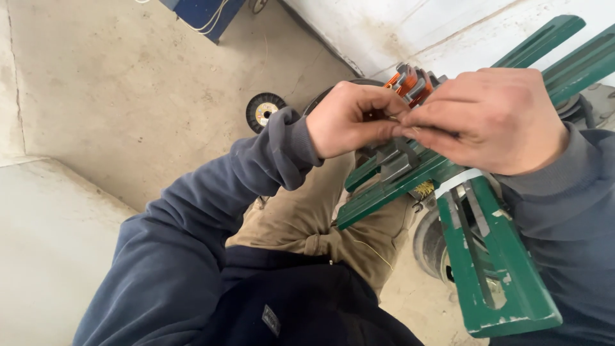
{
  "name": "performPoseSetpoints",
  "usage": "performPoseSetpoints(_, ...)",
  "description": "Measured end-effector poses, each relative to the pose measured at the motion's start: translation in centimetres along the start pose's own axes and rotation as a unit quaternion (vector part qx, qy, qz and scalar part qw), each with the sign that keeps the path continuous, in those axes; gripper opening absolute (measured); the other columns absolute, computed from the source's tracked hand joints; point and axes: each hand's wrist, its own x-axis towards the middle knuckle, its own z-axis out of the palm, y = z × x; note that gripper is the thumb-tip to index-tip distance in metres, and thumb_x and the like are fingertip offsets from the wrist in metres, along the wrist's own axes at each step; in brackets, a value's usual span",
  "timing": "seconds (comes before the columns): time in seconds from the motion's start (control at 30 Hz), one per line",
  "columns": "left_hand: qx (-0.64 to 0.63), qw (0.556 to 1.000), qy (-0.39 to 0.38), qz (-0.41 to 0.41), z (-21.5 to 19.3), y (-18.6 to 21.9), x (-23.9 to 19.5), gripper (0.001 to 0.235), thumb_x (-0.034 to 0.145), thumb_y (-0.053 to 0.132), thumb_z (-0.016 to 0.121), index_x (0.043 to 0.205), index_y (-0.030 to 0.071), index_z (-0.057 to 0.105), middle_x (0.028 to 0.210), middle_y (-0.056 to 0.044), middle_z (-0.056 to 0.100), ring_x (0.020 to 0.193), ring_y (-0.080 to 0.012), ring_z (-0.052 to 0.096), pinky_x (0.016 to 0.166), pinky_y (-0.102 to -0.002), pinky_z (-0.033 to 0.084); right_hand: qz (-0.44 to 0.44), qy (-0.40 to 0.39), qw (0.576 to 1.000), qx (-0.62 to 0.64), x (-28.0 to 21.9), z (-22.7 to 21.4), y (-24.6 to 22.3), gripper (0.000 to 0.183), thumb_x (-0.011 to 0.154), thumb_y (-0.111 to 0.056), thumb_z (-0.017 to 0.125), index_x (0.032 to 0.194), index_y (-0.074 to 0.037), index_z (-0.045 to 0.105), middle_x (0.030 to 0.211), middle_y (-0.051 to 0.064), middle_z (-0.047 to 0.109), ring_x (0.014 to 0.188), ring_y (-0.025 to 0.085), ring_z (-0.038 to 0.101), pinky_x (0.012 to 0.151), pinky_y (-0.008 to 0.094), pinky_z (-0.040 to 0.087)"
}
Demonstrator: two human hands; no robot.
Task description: The recorder winds copper wire onto a motor coil form using a manual winding machine.
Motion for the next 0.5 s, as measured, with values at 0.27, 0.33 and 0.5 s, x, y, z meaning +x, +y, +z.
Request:
performPoseSetpoints(0.27,-0.123,0.991,0.011,-0.044,-0.3,-0.3,-0.4,0.007,0.105,0.005,0.068,0.11,0.0,0.069,0.1,-0.001,0.069,0.082,-0.0063,0.063,0.075,-0.025,0.056,0.025,-0.026,0.994,-0.102,-0.4,0.9,0.5,0.026,0.078,-0.03,0.082,0.101,-0.018,0.077,0.079,-0.003,0.064,0.077,0.018,0.065,0.079,0.036,0.045)
performPoseSetpoints(0.33,-0.133,0.99,0.002,-0.055,-0.4,-0.5,-0.4,0.006,0.105,0.004,0.067,0.11,0.0,0.067,0.099,-0.001,0.069,0.08,-0.0059,0.063,0.072,-0.023,0.055,0.041,-0.056,0.991,-0.118,-0.9,1.6,0.8,0.015,0.087,-0.03,0.079,0.097,-0.02,0.075,0.081,-0.006,0.063,0.08,0.016,0.063,0.087,0.036,0.041)
performPoseSetpoints(0.5,-0.124,0.99,0.034,-0.053,0.0,-0.7,-0.6,0.008,0.107,0.007,0.066,0.112,0.0,0.067,0.099,-0.001,0.069,0.081,-0.0053,0.065,0.07,-0.023,0.056,0.018,-0.011,0.994,-0.105,-0.1,0.6,0.3,0.01,0.082,-0.025,0.078,0.088,-0.017,0.075,0.079,-0.005,0.064,0.077,0.016,0.063,0.085,0.036,0.042)
